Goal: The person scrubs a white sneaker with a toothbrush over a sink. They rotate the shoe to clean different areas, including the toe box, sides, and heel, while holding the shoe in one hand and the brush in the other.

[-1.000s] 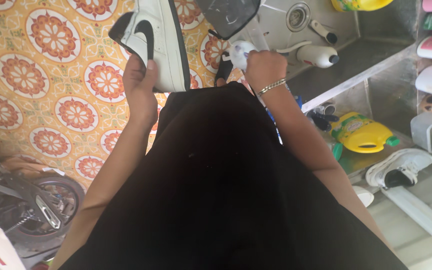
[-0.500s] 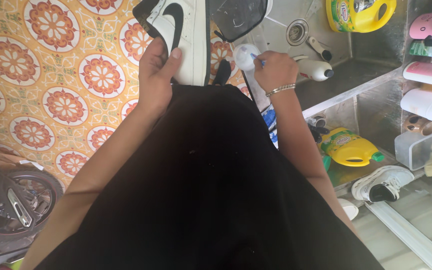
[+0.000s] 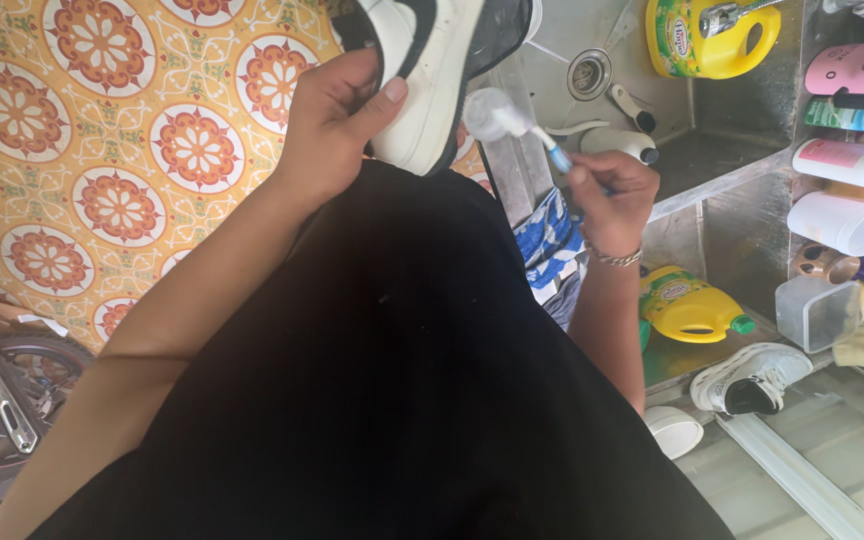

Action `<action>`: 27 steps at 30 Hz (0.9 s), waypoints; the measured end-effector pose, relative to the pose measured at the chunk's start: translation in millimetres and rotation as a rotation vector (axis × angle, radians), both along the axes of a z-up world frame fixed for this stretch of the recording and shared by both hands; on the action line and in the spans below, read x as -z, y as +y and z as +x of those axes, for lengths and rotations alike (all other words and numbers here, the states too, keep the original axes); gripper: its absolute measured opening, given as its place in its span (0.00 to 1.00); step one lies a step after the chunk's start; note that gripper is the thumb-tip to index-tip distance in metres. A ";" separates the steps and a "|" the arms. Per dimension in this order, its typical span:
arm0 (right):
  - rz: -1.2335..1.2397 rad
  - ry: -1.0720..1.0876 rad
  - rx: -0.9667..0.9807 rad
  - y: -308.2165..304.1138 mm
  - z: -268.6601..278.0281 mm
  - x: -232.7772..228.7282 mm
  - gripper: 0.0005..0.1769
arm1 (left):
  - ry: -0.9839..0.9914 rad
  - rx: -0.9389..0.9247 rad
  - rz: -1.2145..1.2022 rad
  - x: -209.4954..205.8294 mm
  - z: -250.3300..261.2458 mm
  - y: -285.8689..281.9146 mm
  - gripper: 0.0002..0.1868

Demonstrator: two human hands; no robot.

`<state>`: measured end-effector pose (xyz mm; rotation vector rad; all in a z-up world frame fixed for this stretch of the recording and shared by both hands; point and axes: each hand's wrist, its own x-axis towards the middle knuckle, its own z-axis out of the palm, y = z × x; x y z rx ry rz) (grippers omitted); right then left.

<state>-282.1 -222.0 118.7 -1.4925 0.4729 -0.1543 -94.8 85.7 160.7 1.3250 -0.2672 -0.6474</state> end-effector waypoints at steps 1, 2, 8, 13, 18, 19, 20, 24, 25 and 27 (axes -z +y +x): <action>-0.034 -0.062 -0.029 5.8 0.3 -3.8 0.09 | -0.003 0.020 0.017 -4.8 -0.3 -0.6 0.11; -0.068 -0.124 -0.059 9.7 1.5 -8.8 0.10 | -0.037 0.036 0.007 -10.5 -1.3 -0.9 0.11; -0.357 -0.191 -0.073 28.3 21.5 -35.1 0.09 | -0.104 0.090 -0.006 -44.1 -6.2 2.4 0.12; -0.459 -0.361 -0.183 30.1 30.0 -53.4 0.08 | -0.067 0.067 -0.094 -53.8 -11.5 7.9 0.14; -0.513 -0.448 -0.208 32.5 37.2 -61.2 0.09 | -0.003 0.045 -0.104 -54.7 -16.7 12.0 0.14; -0.462 -0.378 -0.150 33.7 37.3 -62.6 0.08 | 0.016 0.039 -0.107 -54.8 -18.5 12.3 0.13; -0.411 -0.308 -0.092 34.4 37.4 -64.3 0.07 | 0.018 0.031 -0.108 -54.9 -20.3 12.4 0.13; -0.496 -0.506 -0.359 34.2 42.5 -70.1 0.06 | 0.016 0.014 -0.100 -57.2 -26.5 15.0 0.14; -0.507 -0.511 -0.393 34.7 43.1 -71.0 0.06 | 0.014 0.016 -0.097 -57.6 -27.3 14.9 0.14; -0.560 -0.465 -0.347 34.0 45.3 -71.6 0.06 | 0.006 0.009 -0.083 -58.5 -28.9 14.9 0.14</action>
